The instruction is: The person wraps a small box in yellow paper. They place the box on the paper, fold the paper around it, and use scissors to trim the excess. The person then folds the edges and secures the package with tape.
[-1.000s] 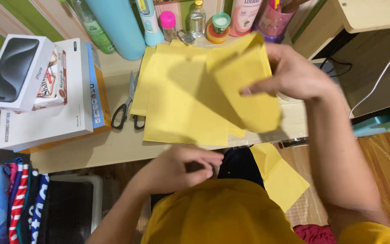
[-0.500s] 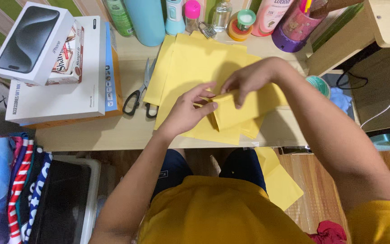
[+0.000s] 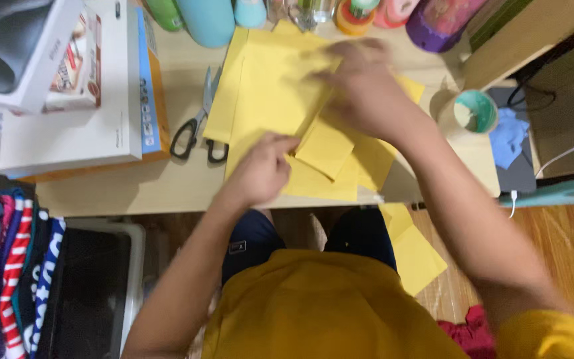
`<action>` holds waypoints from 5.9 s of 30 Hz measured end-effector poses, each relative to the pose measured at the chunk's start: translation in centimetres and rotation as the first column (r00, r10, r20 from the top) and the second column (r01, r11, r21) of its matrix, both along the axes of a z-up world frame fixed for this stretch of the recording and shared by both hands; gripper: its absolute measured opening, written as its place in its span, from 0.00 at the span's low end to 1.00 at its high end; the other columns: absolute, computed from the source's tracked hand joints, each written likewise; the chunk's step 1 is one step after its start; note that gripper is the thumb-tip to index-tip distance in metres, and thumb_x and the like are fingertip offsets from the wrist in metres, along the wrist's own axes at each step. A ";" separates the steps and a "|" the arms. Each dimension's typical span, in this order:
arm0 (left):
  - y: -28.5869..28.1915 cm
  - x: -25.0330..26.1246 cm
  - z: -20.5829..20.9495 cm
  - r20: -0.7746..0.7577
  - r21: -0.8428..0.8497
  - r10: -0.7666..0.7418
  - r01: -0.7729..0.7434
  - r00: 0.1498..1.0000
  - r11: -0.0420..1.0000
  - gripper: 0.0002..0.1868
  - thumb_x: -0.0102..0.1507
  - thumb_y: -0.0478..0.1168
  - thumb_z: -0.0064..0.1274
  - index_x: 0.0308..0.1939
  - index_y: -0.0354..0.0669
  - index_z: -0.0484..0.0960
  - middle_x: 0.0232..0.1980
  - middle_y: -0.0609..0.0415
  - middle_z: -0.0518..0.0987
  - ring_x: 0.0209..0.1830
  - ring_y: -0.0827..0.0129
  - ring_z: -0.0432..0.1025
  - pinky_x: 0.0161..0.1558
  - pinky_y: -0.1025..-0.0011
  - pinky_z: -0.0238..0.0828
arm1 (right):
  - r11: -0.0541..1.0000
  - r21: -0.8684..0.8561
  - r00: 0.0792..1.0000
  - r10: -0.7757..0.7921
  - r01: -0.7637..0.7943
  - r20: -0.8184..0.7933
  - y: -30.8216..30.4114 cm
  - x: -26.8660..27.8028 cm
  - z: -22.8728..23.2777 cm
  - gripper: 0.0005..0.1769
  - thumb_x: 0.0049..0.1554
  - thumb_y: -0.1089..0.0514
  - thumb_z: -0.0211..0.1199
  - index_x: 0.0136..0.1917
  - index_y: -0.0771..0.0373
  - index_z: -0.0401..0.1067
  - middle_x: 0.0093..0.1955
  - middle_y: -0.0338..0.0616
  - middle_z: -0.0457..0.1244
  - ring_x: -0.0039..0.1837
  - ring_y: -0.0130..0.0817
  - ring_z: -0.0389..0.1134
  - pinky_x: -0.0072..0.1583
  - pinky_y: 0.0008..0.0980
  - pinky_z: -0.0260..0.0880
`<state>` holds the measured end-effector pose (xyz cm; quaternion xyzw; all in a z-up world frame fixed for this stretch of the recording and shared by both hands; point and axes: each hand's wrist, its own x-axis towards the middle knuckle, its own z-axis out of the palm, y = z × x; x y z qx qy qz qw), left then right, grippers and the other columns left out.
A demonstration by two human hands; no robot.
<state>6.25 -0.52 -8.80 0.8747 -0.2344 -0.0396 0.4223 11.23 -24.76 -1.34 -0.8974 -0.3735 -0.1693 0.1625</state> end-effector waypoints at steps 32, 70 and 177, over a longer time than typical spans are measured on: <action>0.0 4.2 0.5 0.122 -0.047 -0.316 0.323 0.941 0.945 0.27 0.58 0.31 0.66 0.62 0.51 0.83 0.54 0.53 0.76 0.44 0.73 0.76 0.43 0.76 0.78 | 0.967 0.181 0.915 -0.096 0.179 -0.391 -5.7 -6.7 -7.9 0.32 0.57 0.54 0.67 0.75 0.44 0.68 0.85 0.48 0.49 0.86 0.53 0.40 0.81 0.57 0.33; -1.3 2.1 -0.8 0.582 0.007 -0.288 0.349 0.760 0.937 0.07 0.60 0.26 0.63 0.39 0.40 0.87 0.53 0.52 0.77 0.44 0.66 0.76 0.46 0.70 0.75 | 0.949 0.314 0.999 -0.034 0.028 0.016 -3.9 -7.7 -9.2 0.10 0.51 0.71 0.75 0.43 0.67 0.75 0.60 0.45 0.65 0.61 0.43 0.68 0.55 0.36 0.72; -3.0 -8.5 10.7 0.338 -0.537 0.019 0.176 0.941 0.825 0.11 0.66 0.34 0.61 0.49 0.37 0.77 0.49 0.46 0.79 0.45 0.61 0.79 0.46 0.69 0.78 | 0.518 0.851 0.979 0.115 0.088 -0.171 0.2 -16.5 -2.9 0.14 0.70 0.53 0.54 0.62 0.63 0.61 0.62 0.57 0.62 0.61 0.39 0.65 0.64 0.38 0.67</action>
